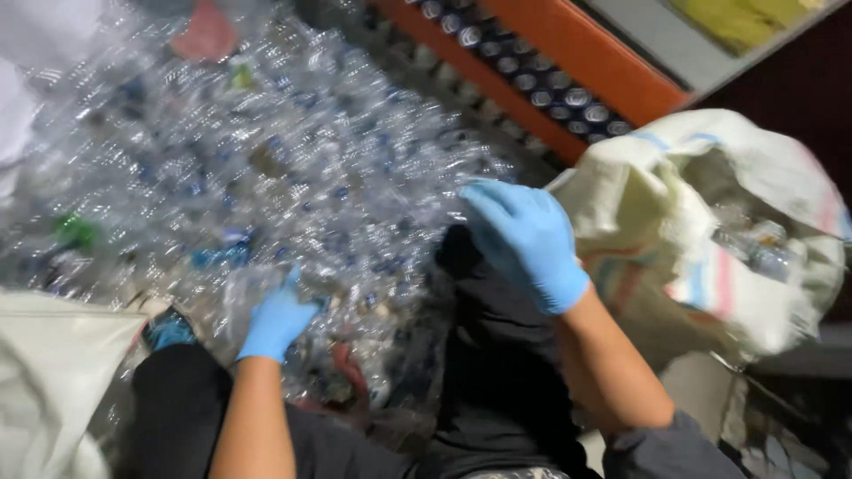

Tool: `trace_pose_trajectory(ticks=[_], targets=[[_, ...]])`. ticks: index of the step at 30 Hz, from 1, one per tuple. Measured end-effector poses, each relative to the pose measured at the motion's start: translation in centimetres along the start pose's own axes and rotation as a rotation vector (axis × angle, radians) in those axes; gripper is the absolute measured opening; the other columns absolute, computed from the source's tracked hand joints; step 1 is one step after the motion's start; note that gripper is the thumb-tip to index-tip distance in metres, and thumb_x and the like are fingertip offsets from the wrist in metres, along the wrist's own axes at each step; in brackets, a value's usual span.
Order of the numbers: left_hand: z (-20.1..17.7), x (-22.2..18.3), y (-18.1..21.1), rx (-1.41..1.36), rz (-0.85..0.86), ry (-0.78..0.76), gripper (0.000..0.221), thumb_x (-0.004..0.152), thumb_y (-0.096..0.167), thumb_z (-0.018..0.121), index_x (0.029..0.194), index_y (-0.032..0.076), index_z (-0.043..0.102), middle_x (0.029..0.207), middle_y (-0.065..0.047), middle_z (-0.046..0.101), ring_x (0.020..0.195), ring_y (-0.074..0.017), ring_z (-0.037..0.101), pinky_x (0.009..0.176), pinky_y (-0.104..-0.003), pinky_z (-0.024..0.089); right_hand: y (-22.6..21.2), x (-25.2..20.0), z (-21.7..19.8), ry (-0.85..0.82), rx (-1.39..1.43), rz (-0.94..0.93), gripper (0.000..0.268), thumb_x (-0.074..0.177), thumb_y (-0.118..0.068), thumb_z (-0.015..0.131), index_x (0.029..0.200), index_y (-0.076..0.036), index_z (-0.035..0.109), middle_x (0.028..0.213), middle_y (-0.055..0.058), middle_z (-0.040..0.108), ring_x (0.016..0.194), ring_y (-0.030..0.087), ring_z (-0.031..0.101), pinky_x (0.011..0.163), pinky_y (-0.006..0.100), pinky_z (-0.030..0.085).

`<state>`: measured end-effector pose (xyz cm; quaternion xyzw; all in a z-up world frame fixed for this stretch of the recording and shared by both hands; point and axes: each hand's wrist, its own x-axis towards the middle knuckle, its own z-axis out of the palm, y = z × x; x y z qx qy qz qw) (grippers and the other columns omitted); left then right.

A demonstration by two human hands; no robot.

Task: The person sits on the floor and repeatedly picks up clear plastic bottles from a large pile, removes the caps, and places the bottles into a large white sack. The person handles the bottles one at a time, unscrewing the caps and depositing the bodies into the sack.

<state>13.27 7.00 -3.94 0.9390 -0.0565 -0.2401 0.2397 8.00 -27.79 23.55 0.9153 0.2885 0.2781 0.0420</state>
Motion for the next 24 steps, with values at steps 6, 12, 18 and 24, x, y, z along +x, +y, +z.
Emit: trace_pose_trajectory(ticks=[6, 12, 18, 24], targets=[[3.8, 2.4, -3.9, 0.024, -0.028, -0.114, 0.086, 0.094, 0.071, 0.051, 0.162, 0.022, 0.034, 0.158, -0.017, 0.051, 0.147, -0.0359, 0.046, 0.114, -0.066, 0.035, 4.9, -9.7, -11.3, 0.423, -0.263, 0.266, 0.026, 0.1, -0.014, 0.079, 0.124, -0.005, 0.076, 0.123, 0.013, 0.075, 0.104, 0.035, 0.073, 0.087, 0.043, 0.053], [4.3, 1.2, -3.9, -0.149, -0.061, -0.178, 0.076, 0.085, 0.054, 0.065, 0.15, 0.015, 0.053, 0.145, -0.009, 0.064, 0.13, -0.029, 0.065, 0.111, -0.039, 0.05, 11.8, -17.7, -12.2, 0.311, -0.445, 0.508, 0.04, 0.093, -0.001, 0.071, 0.132, 0.004, 0.069, 0.124, 0.022, 0.069, 0.102, 0.037, 0.062, 0.092, 0.042, 0.047], [4.5, 1.0, -5.5, -0.224, -0.039, -0.069, 0.07, 0.085, 0.049, 0.065, 0.143, 0.009, 0.061, 0.146, -0.009, 0.063, 0.133, -0.0295, 0.061, 0.113, -0.037, 0.047, 17.8, -24.3, -6.4, -0.081, -0.434, 0.861, 0.06, 0.089, -0.032, 0.068, 0.143, -0.008, 0.063, 0.13, 0.019, 0.07, 0.1, 0.045, 0.067, 0.083, 0.052, 0.054], [6.4, 2.0, -7.4, -0.141, -0.018, -0.069, 0.068, 0.084, 0.054, 0.061, 0.137, 0.012, 0.065, 0.142, -0.008, 0.066, 0.128, -0.0306, 0.064, 0.111, -0.037, 0.048, 17.4, -24.2, -6.8, -0.093, -0.459, 0.829, 0.052, 0.088, -0.033, 0.067, 0.136, -0.016, 0.073, 0.115, 0.014, 0.075, 0.092, 0.039, 0.07, 0.074, 0.046, 0.056]])
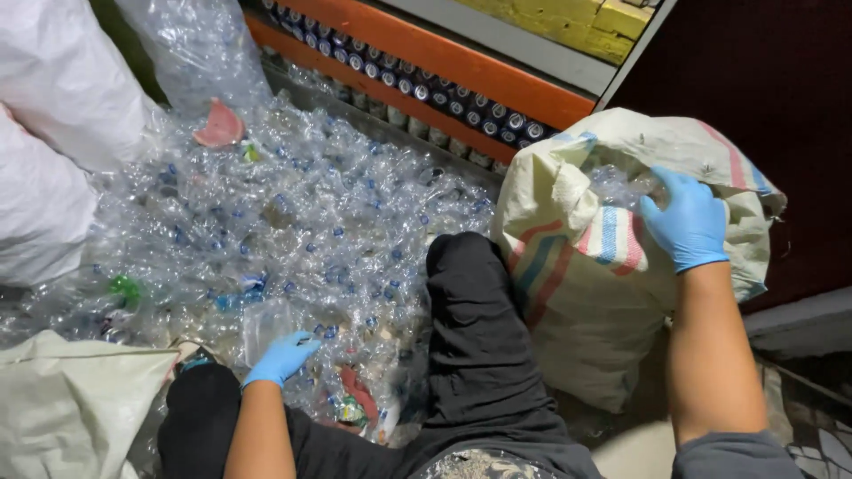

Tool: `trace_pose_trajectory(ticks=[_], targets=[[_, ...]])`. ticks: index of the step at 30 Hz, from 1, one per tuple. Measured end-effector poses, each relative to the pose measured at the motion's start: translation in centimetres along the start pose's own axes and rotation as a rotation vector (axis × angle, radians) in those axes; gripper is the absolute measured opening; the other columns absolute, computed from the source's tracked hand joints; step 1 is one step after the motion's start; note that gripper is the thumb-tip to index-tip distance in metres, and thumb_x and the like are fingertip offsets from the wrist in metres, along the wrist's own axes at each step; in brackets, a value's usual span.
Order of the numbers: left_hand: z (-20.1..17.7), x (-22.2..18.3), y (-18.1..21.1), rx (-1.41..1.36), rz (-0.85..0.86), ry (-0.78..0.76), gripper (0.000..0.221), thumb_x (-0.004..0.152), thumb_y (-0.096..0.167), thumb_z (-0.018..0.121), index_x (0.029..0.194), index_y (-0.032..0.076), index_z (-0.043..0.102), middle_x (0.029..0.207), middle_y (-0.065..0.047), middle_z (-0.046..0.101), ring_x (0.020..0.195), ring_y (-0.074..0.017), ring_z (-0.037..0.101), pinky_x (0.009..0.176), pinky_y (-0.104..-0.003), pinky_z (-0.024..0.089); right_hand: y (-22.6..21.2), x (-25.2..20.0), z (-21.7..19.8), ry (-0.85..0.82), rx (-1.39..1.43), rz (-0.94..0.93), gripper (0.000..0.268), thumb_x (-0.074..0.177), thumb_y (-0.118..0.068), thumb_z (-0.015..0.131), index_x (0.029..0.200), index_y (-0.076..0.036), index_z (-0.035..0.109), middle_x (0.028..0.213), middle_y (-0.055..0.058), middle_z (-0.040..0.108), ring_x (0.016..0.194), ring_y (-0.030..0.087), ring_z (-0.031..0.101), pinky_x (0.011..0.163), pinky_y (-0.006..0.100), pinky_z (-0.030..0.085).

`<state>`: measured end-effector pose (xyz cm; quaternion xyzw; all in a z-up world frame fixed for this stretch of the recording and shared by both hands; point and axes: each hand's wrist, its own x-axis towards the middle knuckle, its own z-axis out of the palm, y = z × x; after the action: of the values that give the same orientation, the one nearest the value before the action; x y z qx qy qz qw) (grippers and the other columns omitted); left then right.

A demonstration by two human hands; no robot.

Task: The person sits on the floor and repeatedly picks up clear plastic bottles from a large pile, removes the caps, and places the bottles into a large white sack. The person handles the bottles one at a time, unscrewing the caps and depositing the bodies into the sack.

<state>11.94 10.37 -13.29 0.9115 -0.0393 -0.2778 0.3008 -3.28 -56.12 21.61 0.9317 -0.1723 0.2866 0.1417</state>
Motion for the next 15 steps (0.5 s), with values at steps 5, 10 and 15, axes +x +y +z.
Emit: trace_pose_trajectory(ticks=[5, 10, 15], targets=[[0.5, 0.7, -0.1, -0.054, -0.017, -0.037, 0.065, 0.086, 0.047, 0.064, 0.139, 0.01, 0.064, 0.139, -0.007, 0.069, 0.123, -0.0271, 0.067, 0.108, -0.035, 0.05, -0.7, 1.0, -0.7, -0.463, 0.182, 0.112, 0.058, 0.086, -0.053, 0.07, 0.135, -0.022, 0.071, 0.124, 0.011, 0.074, 0.102, 0.038, 0.072, 0.089, 0.047, 0.055], [-0.1, -0.4, 1.2, -0.063, -0.027, -0.035, 0.06, 0.087, 0.047, 0.063, 0.136, 0.011, 0.067, 0.132, -0.006, 0.073, 0.116, -0.0267, 0.069, 0.104, -0.035, 0.051, 1.6, 1.4, 3.5, -0.446, -0.006, 0.111, 0.054, 0.093, -0.063, 0.058, 0.133, -0.03, 0.072, 0.103, 0.011, 0.079, 0.085, 0.039, 0.074, 0.074, 0.047, 0.057], [-0.6, -0.7, 2.5, -0.054, -0.039, -0.016, 0.059, 0.086, 0.048, 0.062, 0.133, 0.013, 0.069, 0.13, -0.005, 0.074, 0.116, -0.0272, 0.069, 0.103, -0.034, 0.052, 2.5, 2.7, 4.6, -0.529, -0.211, 0.106, 0.054, 0.093, -0.072, 0.051, 0.12, -0.032, 0.077, 0.107, 0.003, 0.08, 0.091, 0.033, 0.076, 0.076, 0.044, 0.059]])
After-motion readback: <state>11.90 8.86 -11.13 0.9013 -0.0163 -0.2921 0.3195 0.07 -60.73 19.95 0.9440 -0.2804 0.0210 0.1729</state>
